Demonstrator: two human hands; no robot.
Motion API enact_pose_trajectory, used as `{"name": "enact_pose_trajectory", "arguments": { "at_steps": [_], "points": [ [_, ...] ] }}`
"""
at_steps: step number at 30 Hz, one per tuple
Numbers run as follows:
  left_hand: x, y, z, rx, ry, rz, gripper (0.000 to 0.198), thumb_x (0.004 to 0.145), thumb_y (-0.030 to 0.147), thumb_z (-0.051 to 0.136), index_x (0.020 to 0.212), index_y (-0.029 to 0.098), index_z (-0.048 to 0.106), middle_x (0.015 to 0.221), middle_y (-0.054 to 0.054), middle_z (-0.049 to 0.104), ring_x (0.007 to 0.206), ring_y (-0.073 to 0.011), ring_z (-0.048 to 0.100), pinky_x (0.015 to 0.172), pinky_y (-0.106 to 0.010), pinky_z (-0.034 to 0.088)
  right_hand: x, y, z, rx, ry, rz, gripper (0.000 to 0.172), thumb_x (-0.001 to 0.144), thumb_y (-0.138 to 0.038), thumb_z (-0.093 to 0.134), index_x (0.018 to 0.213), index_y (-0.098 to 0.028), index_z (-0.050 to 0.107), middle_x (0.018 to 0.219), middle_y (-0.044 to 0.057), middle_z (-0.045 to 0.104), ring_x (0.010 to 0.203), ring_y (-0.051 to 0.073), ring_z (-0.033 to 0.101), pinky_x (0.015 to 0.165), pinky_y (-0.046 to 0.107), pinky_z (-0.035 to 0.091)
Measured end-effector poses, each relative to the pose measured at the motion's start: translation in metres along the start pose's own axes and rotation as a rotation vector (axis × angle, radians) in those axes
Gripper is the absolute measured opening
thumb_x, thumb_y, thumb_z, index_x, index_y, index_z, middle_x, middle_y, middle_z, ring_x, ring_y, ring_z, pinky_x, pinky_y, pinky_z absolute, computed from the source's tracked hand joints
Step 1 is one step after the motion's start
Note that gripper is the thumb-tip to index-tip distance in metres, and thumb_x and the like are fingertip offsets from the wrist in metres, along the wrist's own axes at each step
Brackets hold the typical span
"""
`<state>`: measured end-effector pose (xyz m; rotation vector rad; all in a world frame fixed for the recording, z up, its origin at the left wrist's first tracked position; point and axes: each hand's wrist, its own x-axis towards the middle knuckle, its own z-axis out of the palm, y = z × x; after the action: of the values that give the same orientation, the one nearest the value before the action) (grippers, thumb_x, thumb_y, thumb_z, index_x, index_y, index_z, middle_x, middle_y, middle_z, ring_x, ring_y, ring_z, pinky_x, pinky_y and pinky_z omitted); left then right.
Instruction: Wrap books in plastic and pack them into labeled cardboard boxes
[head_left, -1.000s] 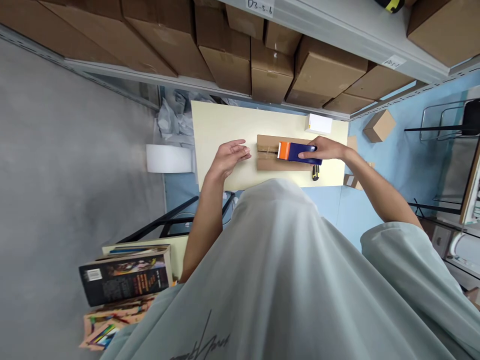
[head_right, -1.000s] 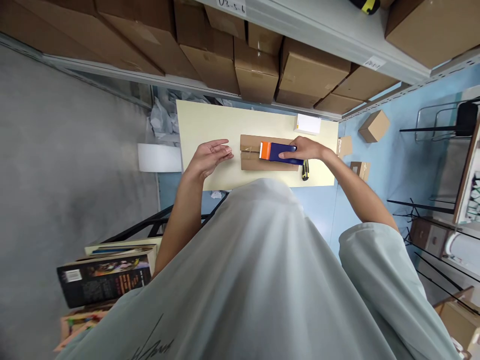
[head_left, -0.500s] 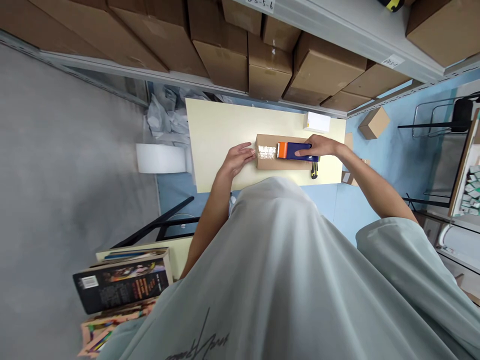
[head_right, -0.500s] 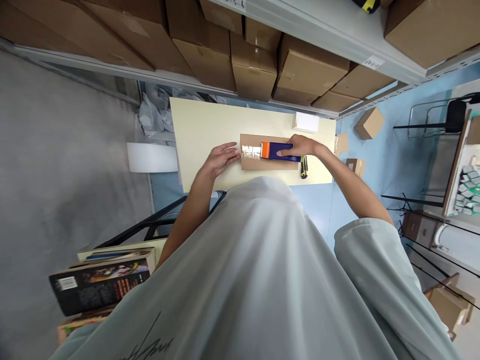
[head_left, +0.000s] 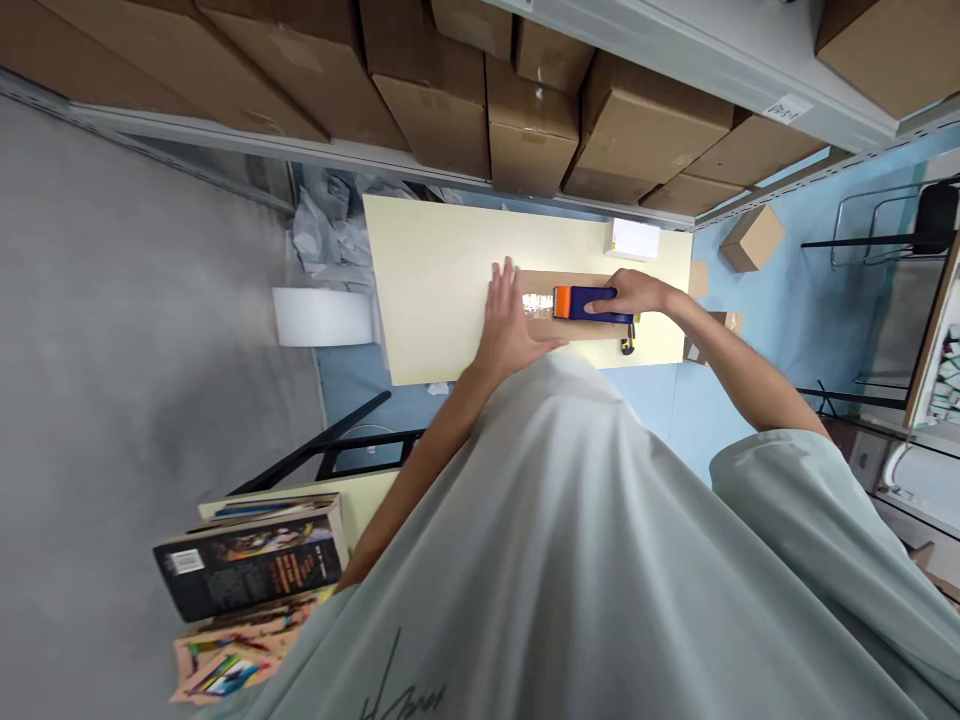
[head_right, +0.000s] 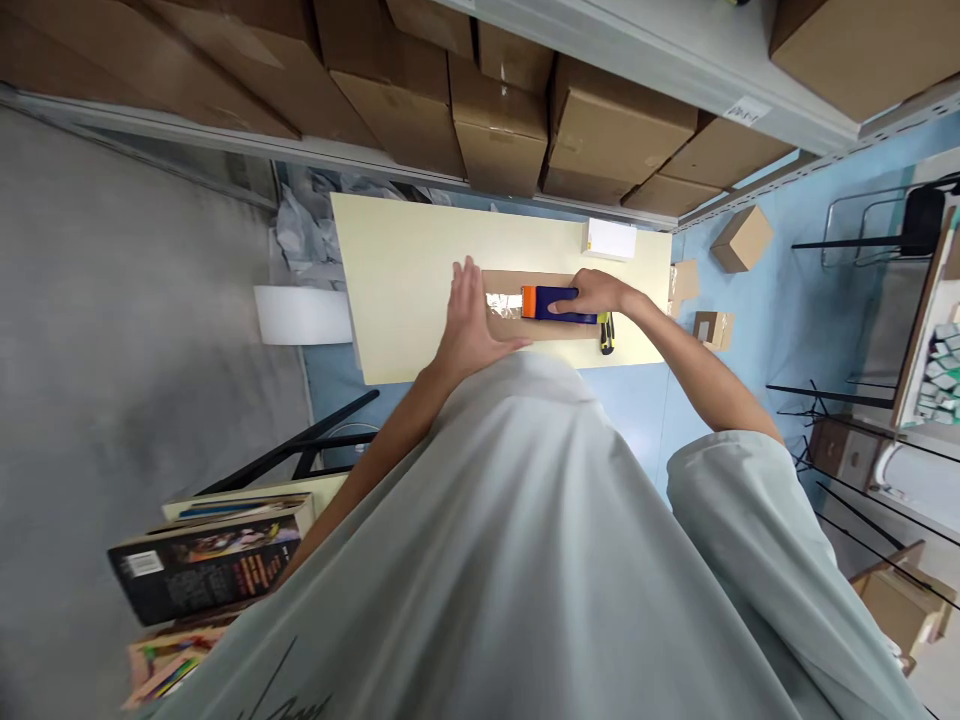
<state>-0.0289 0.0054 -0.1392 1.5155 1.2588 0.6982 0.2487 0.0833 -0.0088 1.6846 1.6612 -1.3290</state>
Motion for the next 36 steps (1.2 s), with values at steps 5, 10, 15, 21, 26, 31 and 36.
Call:
{"name": "enact_pose_trajectory", "arguments": {
  "at_steps": [5, 10, 15, 21, 26, 31, 36],
  "points": [
    [0.021, 0.017, 0.022, 0.188, -0.209, 0.070, 0.156, 0.064, 0.076, 0.102, 0.182, 0.006, 0.029, 0.193, -0.030, 0.009, 0.180, -0.0544, -0.004, 0.145, -0.071, -0.003, 0.000, 0.004, 0.000, -0.024, 0.013, -0.032, 0.064, 0.081, -0.083, 0.086, 0.078, -0.020, 0.073, 0.066, 0.004, 0.062, 0.070, 0.022, 0.059, 0.069, 0.036, 0.043],
    [0.021, 0.010, 0.026, 0.258, -0.208, 0.055, 0.145, 0.072, 0.065, 0.098, 0.183, 0.005, 0.027, 0.194, -0.028, 0.009, 0.182, -0.0499, -0.003, 0.146, -0.068, -0.008, 0.000, 0.016, 0.002, 0.060, -0.025, -0.103, 0.064, 0.084, -0.083, 0.084, 0.079, -0.020, 0.074, 0.070, 0.006, 0.068, 0.071, 0.022, 0.062, 0.069, 0.035, 0.046],
    [0.019, 0.016, 0.025, 0.263, -0.202, 0.005, 0.139, 0.074, 0.068, 0.095, 0.182, 0.007, 0.032, 0.193, -0.028, 0.013, 0.182, -0.0497, -0.003, 0.146, -0.068, -0.007, -0.004, 0.036, -0.001, 0.066, -0.042, -0.123, 0.062, 0.082, -0.080, 0.089, 0.084, -0.019, 0.079, 0.073, 0.007, 0.071, 0.077, 0.025, 0.067, 0.073, 0.036, 0.049],
    [0.022, 0.013, 0.026, 0.404, -0.219, 0.011, 0.149, 0.073, 0.086, 0.088, 0.181, 0.001, 0.029, 0.190, -0.036, 0.014, 0.181, -0.0532, -0.001, 0.145, -0.069, -0.003, -0.030, 0.085, -0.029, 0.070, -0.144, -0.075, 0.064, 0.086, -0.082, 0.084, 0.088, -0.019, 0.083, 0.077, 0.010, 0.079, 0.080, 0.028, 0.074, 0.074, 0.037, 0.053],
    [0.025, 0.009, 0.026, 0.568, -0.269, -0.006, 0.153, 0.078, 0.096, 0.075, 0.182, -0.004, 0.023, 0.190, -0.037, 0.010, 0.180, -0.0544, -0.003, 0.145, -0.071, -0.003, -0.052, 0.131, -0.055, 0.042, -0.206, -0.023, 0.068, 0.087, -0.087, 0.077, 0.089, -0.019, 0.084, 0.085, 0.011, 0.084, 0.085, 0.029, 0.077, 0.078, 0.038, 0.055],
    [0.027, 0.008, 0.027, 0.591, -0.282, -0.015, 0.159, 0.075, 0.098, 0.074, 0.180, -0.009, 0.022, 0.190, -0.039, 0.008, 0.179, -0.0565, -0.004, 0.144, -0.072, -0.005, -0.053, 0.159, -0.062, 0.092, -0.240, -0.031, 0.072, 0.084, -0.090, 0.078, 0.093, -0.019, 0.084, 0.089, 0.012, 0.085, 0.088, 0.030, 0.078, 0.079, 0.039, 0.057],
    [0.028, 0.008, 0.029, 0.569, -0.272, -0.043, 0.156, 0.076, 0.098, 0.073, 0.180, -0.007, 0.024, 0.191, -0.037, 0.008, 0.179, -0.0561, -0.004, 0.144, -0.074, -0.006, -0.044, 0.172, -0.060, 0.136, -0.267, -0.066, 0.071, 0.085, -0.090, 0.079, 0.094, -0.020, 0.085, 0.091, 0.013, 0.085, 0.089, 0.031, 0.079, 0.081, 0.040, 0.059]
  ]
}}
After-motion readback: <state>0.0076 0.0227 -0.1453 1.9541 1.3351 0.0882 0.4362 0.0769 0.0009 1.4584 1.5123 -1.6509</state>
